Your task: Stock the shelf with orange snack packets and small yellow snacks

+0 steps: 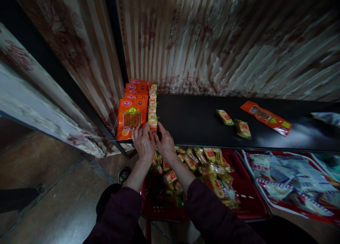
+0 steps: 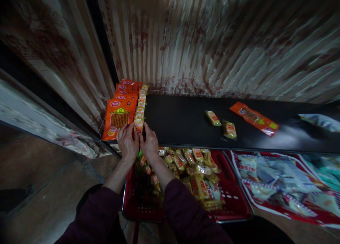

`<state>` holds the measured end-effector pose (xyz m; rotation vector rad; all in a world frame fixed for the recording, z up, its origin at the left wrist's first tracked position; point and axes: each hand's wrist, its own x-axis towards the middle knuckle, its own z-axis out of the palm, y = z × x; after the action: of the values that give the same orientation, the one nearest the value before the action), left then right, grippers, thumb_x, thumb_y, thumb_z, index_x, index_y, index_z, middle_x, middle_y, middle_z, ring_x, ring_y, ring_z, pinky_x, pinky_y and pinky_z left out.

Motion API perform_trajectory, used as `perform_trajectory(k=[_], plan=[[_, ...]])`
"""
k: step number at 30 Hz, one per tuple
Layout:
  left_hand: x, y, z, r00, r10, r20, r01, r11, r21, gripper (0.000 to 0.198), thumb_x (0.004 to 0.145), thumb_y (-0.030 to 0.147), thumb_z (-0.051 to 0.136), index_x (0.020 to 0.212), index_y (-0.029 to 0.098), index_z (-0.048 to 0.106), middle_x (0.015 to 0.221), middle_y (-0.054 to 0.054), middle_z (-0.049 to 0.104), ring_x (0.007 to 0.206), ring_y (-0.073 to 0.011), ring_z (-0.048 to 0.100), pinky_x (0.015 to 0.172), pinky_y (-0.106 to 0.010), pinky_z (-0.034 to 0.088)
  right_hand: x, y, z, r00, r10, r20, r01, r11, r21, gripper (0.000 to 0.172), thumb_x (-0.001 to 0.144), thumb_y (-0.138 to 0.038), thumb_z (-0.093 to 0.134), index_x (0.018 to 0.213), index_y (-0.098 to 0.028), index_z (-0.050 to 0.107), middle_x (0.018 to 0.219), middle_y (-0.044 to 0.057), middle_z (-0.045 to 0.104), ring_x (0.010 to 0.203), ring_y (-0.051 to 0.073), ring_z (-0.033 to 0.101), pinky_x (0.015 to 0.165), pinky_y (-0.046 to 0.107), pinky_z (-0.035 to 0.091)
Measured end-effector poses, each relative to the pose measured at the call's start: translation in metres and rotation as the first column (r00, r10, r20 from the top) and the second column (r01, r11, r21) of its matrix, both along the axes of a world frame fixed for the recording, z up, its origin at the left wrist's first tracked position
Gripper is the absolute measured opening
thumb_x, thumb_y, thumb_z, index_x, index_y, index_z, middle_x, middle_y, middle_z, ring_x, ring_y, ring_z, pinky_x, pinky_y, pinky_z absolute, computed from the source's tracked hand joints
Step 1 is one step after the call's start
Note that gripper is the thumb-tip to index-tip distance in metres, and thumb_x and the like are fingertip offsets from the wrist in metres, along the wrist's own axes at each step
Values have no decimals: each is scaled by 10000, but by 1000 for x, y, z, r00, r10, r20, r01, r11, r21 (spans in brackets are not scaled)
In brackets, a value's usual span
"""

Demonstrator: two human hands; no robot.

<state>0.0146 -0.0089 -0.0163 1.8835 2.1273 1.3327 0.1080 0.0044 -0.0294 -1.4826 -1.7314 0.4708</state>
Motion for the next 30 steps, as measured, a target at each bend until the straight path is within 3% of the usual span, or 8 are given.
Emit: perform_trajectory(k=[30], plan=[[-2,13,8,1000,5,5,-5,1000,-29,378,844,170,464,1197,174,599,1083,-98,683,1195,-257,491,1089,-497,285,-8,13,0,998,-36,57,36,999,-6,508,855,-237,467,1355,-155,452,1226,129,626,1038,257,597,918,425,476]])
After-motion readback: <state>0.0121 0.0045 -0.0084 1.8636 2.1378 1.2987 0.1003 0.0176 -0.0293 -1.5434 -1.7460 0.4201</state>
